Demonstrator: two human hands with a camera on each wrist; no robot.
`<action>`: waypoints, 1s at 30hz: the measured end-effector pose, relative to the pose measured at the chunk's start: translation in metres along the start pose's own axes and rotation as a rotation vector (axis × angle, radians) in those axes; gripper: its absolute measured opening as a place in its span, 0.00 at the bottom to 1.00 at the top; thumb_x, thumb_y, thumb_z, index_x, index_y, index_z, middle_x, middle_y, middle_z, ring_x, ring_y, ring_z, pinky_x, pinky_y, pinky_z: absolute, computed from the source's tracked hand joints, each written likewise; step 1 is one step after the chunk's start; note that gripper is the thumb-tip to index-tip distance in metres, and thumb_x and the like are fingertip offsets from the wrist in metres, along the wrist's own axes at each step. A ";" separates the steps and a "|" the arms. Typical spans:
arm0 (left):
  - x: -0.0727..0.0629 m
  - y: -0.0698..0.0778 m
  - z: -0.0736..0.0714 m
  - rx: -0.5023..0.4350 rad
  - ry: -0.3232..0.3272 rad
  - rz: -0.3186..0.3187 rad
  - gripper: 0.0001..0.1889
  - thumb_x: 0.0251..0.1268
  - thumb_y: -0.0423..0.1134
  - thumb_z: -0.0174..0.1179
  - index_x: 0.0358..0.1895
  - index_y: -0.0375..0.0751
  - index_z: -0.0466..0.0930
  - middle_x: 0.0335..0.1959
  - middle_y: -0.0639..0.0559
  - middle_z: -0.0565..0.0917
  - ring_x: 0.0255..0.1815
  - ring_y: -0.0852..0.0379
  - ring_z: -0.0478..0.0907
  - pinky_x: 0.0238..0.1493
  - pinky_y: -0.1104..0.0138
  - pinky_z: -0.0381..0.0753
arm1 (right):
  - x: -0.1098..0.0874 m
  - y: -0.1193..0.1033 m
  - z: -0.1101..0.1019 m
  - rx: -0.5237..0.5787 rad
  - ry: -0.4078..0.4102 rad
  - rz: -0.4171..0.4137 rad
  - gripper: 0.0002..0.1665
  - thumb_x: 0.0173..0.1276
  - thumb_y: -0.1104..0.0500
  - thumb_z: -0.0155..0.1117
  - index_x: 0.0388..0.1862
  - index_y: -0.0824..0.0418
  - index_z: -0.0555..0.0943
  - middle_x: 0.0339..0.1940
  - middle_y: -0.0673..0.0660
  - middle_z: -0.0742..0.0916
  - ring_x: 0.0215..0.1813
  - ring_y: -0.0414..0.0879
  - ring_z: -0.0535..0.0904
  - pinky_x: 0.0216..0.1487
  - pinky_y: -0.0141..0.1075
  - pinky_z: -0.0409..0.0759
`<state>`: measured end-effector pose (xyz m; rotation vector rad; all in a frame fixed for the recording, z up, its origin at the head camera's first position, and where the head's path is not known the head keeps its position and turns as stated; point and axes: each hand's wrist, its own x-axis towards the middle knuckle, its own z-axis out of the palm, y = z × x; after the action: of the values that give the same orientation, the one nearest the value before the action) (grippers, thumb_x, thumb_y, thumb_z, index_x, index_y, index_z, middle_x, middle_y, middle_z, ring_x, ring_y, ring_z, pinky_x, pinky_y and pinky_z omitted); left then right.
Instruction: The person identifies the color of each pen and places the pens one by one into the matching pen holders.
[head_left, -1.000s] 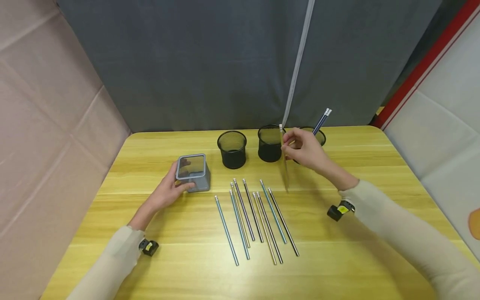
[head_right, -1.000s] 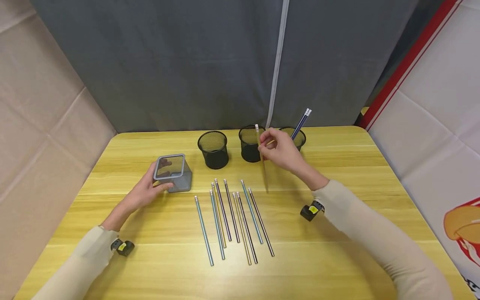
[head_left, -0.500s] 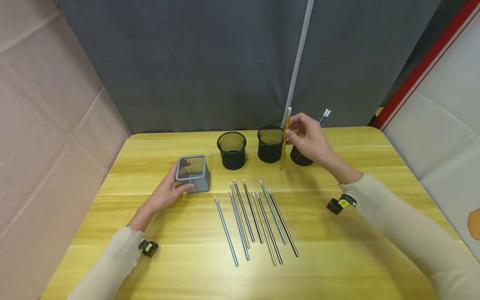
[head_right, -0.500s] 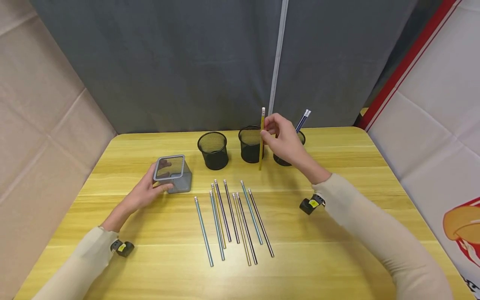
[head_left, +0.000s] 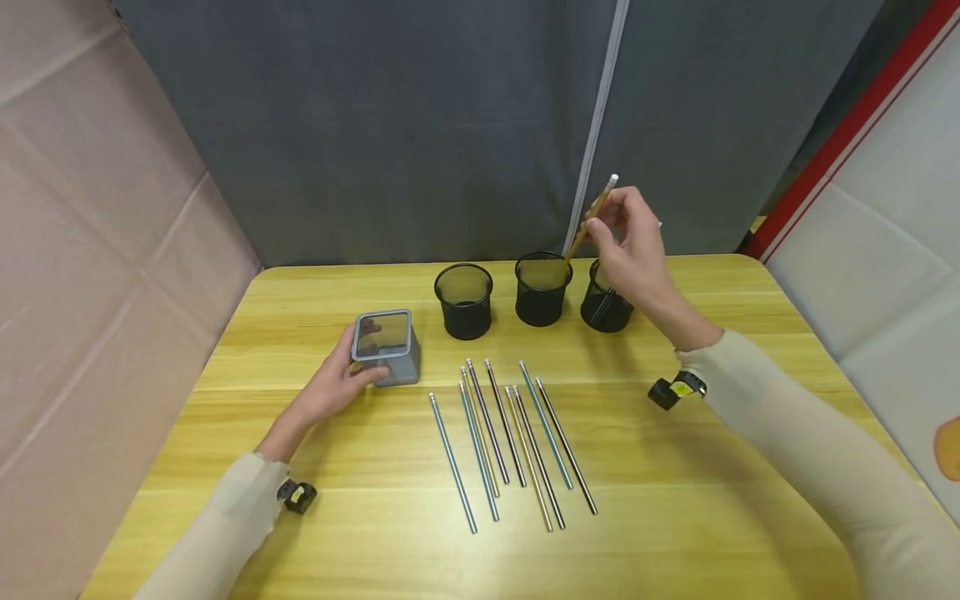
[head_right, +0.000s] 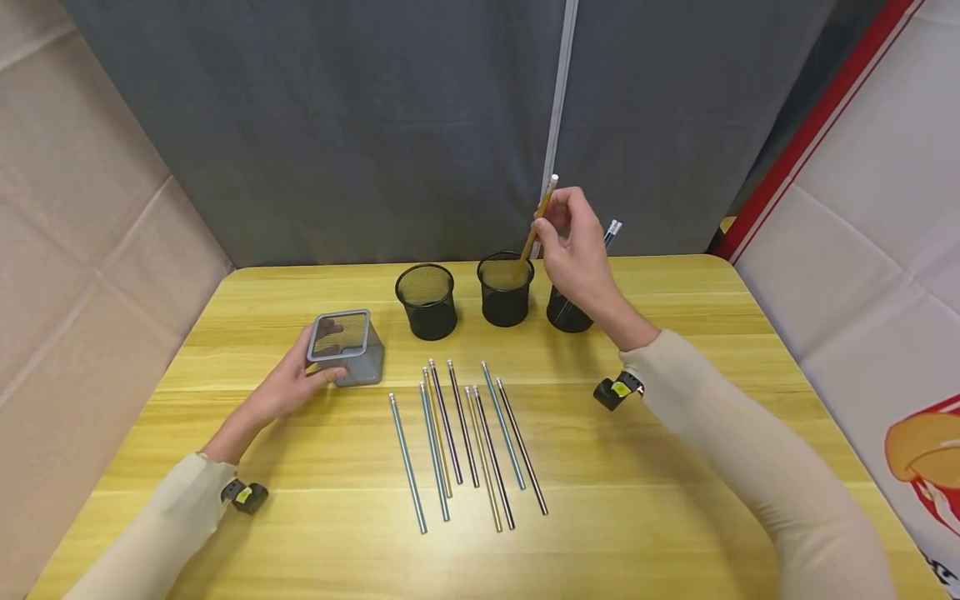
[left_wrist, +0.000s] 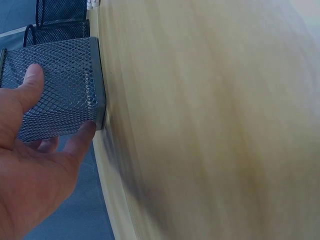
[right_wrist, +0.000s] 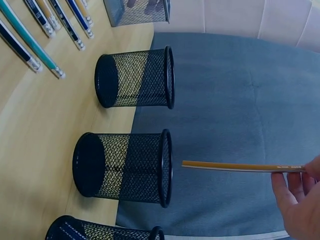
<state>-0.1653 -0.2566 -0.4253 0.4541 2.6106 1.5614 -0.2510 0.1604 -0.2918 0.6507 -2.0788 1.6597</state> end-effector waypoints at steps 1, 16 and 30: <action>0.000 0.000 0.000 0.000 -0.001 0.001 0.43 0.71 0.28 0.63 0.81 0.39 0.44 0.73 0.31 0.62 0.76 0.33 0.56 0.69 0.40 0.63 | 0.001 0.001 0.001 0.000 0.001 0.006 0.08 0.75 0.76 0.54 0.50 0.75 0.70 0.46 0.65 0.79 0.45 0.51 0.78 0.46 0.33 0.85; 0.000 -0.001 0.001 0.000 0.001 0.006 0.43 0.71 0.29 0.63 0.81 0.39 0.44 0.72 0.30 0.63 0.75 0.33 0.58 0.69 0.40 0.64 | -0.011 0.032 0.012 -0.158 -0.081 -0.022 0.07 0.75 0.75 0.55 0.49 0.78 0.71 0.41 0.68 0.80 0.38 0.55 0.75 0.30 0.26 0.71; 0.000 0.000 0.001 -0.001 -0.002 -0.002 0.44 0.71 0.30 0.63 0.81 0.40 0.44 0.73 0.31 0.63 0.76 0.34 0.56 0.71 0.40 0.61 | -0.022 0.054 0.018 -0.149 -0.193 0.087 0.09 0.77 0.72 0.55 0.52 0.76 0.71 0.46 0.68 0.80 0.47 0.60 0.80 0.40 0.25 0.80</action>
<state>-0.1649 -0.2560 -0.4256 0.4521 2.6083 1.5610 -0.2653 0.1554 -0.3514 0.7050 -2.3716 1.5204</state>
